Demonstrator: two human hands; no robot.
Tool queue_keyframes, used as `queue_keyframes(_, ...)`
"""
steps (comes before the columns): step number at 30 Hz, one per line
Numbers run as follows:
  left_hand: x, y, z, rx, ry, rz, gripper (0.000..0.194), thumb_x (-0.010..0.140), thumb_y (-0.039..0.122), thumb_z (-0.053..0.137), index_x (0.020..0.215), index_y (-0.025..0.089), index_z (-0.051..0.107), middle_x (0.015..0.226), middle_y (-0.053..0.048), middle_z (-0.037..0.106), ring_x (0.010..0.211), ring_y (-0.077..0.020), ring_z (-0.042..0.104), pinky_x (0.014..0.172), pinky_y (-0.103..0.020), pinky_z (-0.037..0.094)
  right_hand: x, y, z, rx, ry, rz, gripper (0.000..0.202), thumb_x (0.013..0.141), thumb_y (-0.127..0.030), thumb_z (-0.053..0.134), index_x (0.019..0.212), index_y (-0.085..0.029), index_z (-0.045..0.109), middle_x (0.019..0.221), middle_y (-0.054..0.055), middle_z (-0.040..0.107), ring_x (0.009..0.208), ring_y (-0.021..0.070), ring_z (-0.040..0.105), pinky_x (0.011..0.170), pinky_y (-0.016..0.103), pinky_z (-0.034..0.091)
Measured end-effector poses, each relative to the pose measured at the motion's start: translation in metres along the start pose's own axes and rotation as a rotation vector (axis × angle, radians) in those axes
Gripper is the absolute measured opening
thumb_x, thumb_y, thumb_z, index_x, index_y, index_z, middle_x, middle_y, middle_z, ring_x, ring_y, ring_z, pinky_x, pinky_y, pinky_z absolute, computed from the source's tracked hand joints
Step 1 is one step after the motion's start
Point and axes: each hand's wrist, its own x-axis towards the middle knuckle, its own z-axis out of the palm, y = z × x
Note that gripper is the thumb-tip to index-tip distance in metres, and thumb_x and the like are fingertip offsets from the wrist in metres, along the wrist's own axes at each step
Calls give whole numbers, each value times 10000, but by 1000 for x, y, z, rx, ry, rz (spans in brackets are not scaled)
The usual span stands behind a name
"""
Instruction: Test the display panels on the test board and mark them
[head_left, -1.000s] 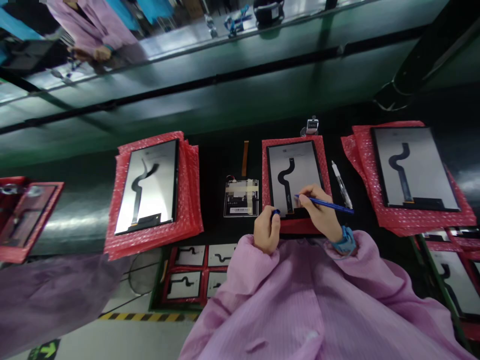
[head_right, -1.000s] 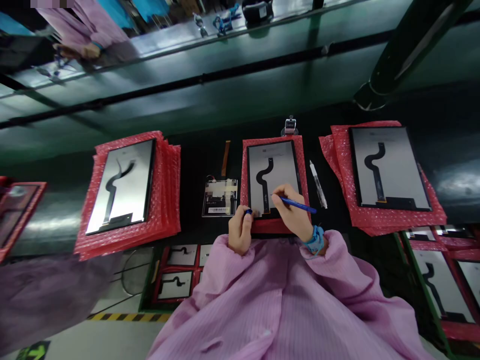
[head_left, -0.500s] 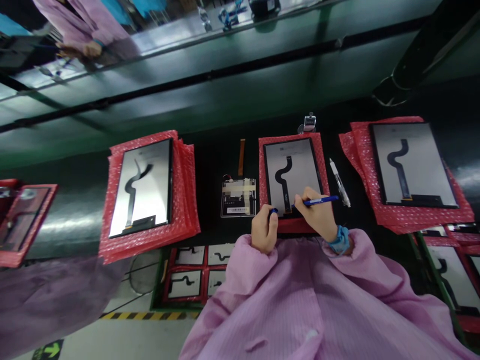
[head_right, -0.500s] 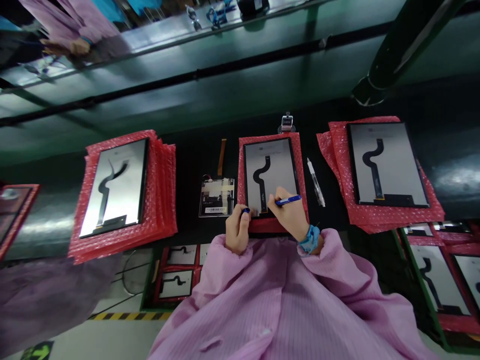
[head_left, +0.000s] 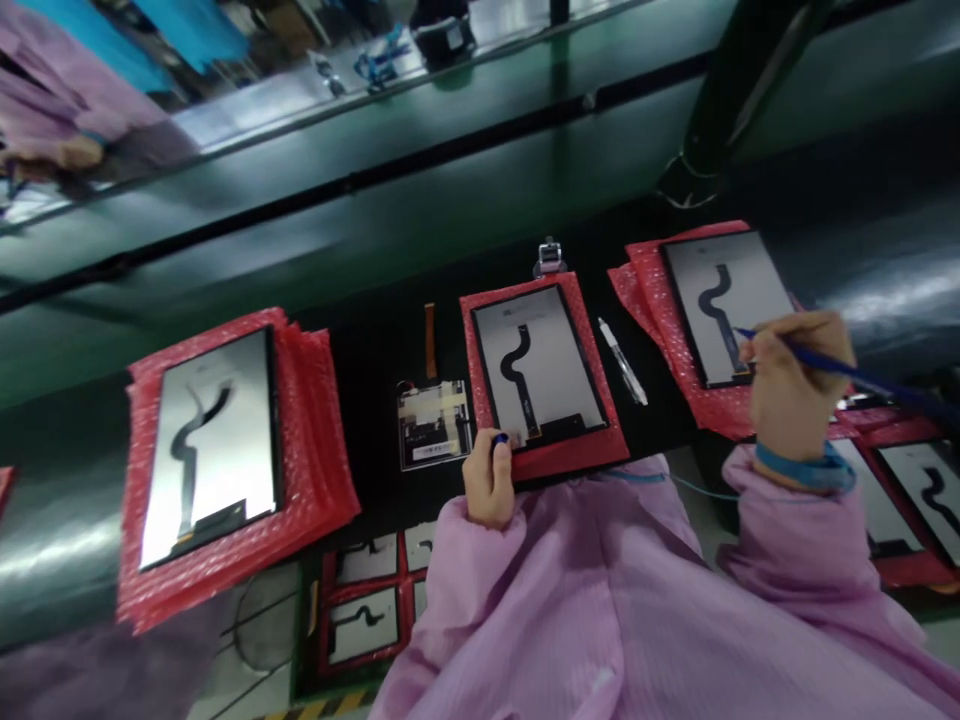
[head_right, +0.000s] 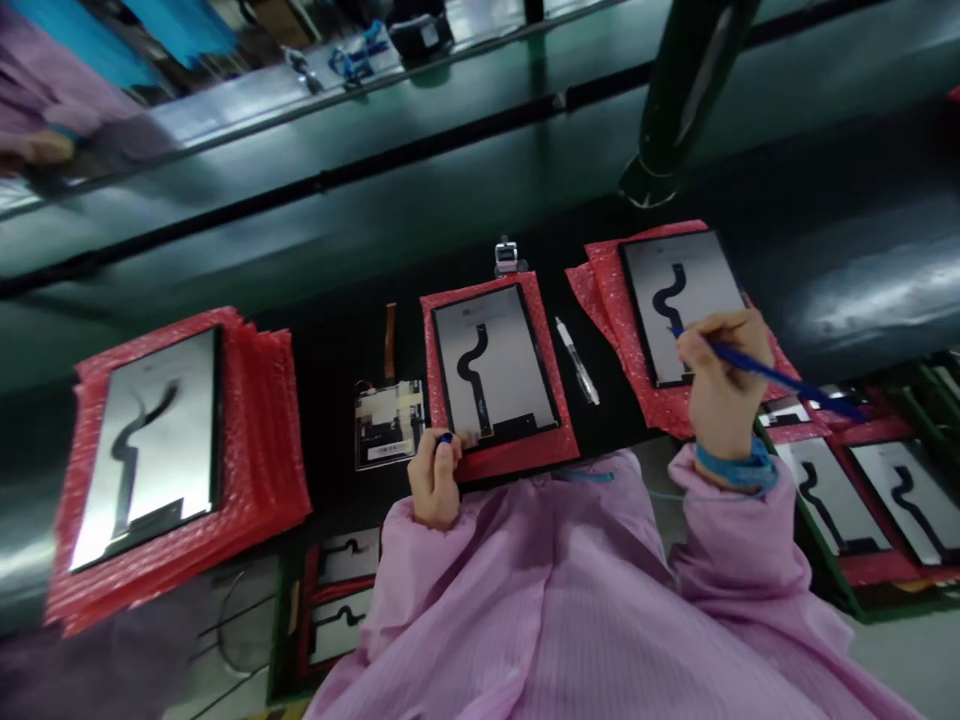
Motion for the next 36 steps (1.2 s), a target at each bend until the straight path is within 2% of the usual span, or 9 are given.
queue_keyframes(3, 2, 0, 0, 4, 17, 0, 370, 1012, 480, 375, 824, 205, 535, 649, 16, 556, 553, -128, 493, 561, -248, 395, 30, 31, -31, -161, 103, -44, 180, 820, -327, 668, 771, -257, 509, 645, -28, 481, 516, 130, 494, 566, 335, 380)
queue_keyframes(7, 4, 3, 1, -5, 30, 0, 394, 1016, 495, 373, 776, 209, 497, 662, 7, 556, 587, -131, 512, 589, -247, 424, 44, 59, -43, -432, 73, -72, 374, 812, -276, 645, 548, -265, 380, 532, -41, 388, 533, 131, 391, 596, 341, 311)
queue_keyframes(10, 4, 6, 2, -22, 40, 11, 394, 1014, 497, 381, 772, 207, 492, 666, 3, 555, 593, -132, 506, 577, -245, 421, 41, 66, -39, -564, 37, -69, 395, 804, -235, 609, 549, -272, 310, 518, -57, 332, 515, 130, 348, 570, 331, 294)
queue_keyframes(20, 3, 8, 2, -31, 72, 40, 347, 1012, 440, 416, 790, 193, 519, 648, 22, 517, 540, -104, 445, 546, -232, 400, 37, 68, -40, -572, -54, -44, 404, 777, -190, 621, 555, -270, 293, 515, -60, 319, 510, 124, 336, 556, 333, 298)
queue_keyframes(22, 2, 8, 3, -23, 86, 40, 330, 1008, 435, 432, 813, 189, 534, 647, 25, 523, 524, -97, 436, 531, -227, 392, 36, 71, -40, -546, -10, -67, 401, 768, -181, 623, 554, -270, 296, 519, -62, 321, 507, 119, 337, 547, 327, 296)
queue_keyframes(26, 3, 5, 4, -7, 130, 31, 341, 997, 473, 447, 855, 183, 555, 639, 22, 553, 550, -108, 505, 553, -228, 438, 32, 71, -41, -351, 248, -85, 374, 810, -192, 592, 560, -266, 323, 520, -70, 331, 464, 105, 378, 499, 298, 317)
queue_keyframes(30, 2, 3, 4, 50, 139, 23, 351, 996, 479, 464, 957, 162, 609, 694, -1, 625, 591, -118, 584, 630, -250, 507, 21, 47, -34, -74, 370, 18, 325, 876, -278, 626, 647, -253, 397, 539, -87, 381, 408, 77, 391, 430, 260, 310)
queue_keyframes(33, -3, 11, 0, 115, 138, 77, 362, 983, 483, 500, 1026, 161, 660, 857, -59, 712, 722, -155, 671, 716, -280, 545, -2, 10, -15, 196, 258, 108, 252, 884, -348, 668, 758, -235, 482, 611, -84, 443, 435, 65, 411, 439, 241, 325)
queue_keyframes(36, -10, 30, -1, 83, -18, 124, 338, 992, 451, 503, 1037, 181, 701, 940, -80, 740, 829, -180, 700, 763, -282, 550, -40, -27, 13, 468, -181, 208, 236, 901, -405, 673, 799, -213, 583, 678, -45, 533, 575, 90, 525, 548, 247, 399)
